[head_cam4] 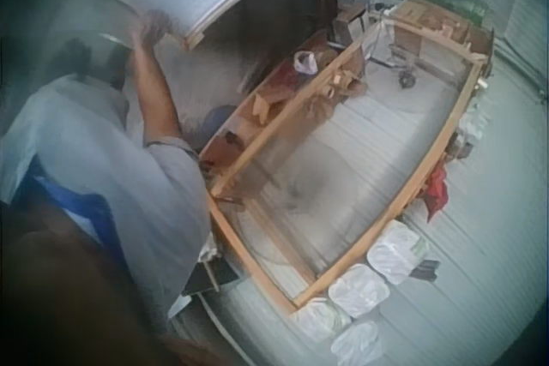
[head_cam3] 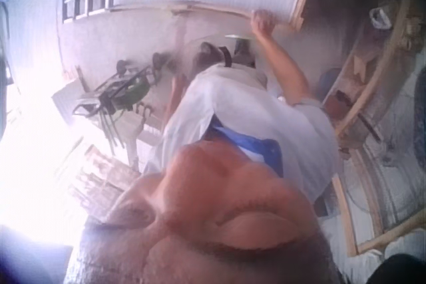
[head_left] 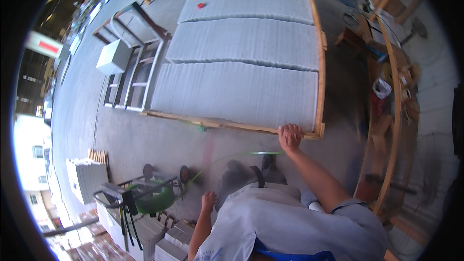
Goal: The person uses a green handheld strapping tool to secure a wooden frame holding stacks of white rectangular tiles. They then lift and reposition the frame, align the tile stacks, and place a single tile onto a nearby metal rack.
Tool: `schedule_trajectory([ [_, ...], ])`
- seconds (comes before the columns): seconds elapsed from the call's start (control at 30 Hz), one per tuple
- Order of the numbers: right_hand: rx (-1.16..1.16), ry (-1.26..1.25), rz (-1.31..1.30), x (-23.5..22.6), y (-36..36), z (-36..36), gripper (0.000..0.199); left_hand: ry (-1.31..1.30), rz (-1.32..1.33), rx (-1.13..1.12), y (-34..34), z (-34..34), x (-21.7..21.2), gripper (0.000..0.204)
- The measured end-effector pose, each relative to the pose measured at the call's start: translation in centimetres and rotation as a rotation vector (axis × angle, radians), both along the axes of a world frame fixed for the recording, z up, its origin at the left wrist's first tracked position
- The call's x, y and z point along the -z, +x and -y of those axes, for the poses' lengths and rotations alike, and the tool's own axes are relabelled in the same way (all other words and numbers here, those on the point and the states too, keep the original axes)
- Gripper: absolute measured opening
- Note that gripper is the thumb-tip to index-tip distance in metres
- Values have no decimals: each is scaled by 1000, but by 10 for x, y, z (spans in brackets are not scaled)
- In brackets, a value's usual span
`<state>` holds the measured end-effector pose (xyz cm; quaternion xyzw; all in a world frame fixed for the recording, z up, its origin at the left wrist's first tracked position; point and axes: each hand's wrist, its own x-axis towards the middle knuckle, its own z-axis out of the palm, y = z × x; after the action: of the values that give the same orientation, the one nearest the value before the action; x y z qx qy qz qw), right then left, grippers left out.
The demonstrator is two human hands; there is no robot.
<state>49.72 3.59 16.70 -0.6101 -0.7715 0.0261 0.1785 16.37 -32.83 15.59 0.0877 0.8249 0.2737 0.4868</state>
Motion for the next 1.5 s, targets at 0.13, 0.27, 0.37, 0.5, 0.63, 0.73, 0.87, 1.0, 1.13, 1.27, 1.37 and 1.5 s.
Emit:
schedule_trajectory([
  [0.13,-8,11,34,-2,-1,-1,24,0,-30,3,-8,-2,6,33],
  [0.27,-35,14,31,-1,-1,-3,25,-80,-94,205,-34,-38,21,34],
  [0.37,-42,28,23,0,-3,-4,24,61,-162,252,-42,-88,23,36],
  [0.5,-73,-11,72,-1,-4,-7,23,129,-324,479,-45,-172,-1,38],
  [0.63,-32,-119,59,-2,-1,-8,23,455,-361,658,-29,-248,-21,34],
  [0.73,-52,-116,-185,-8,3,-9,15,570,-183,741,-20,-277,-27,34],
  [0.87,126,53,-337,-29,8,3,22,494,-87,816,-10,-284,-31,32],
  [1.0,268,-56,-510,-54,28,26,19,412,-112,852,4,-281,-40,34],
  [1.13,334,-227,-696,-58,79,44,20,362,-128,811,48,-281,-46,34],
  [1.27,328,-352,-712,-45,153,44,20,311,-180,735,127,-287,-47,33],
  [1.37,146,-378,-753,-43,216,41,19,360,-145,652,194,-287,-49,34],
  [1.5,102,-454,-612,-45,274,20,20,535,-272,685,273,-286,-48,33],
])
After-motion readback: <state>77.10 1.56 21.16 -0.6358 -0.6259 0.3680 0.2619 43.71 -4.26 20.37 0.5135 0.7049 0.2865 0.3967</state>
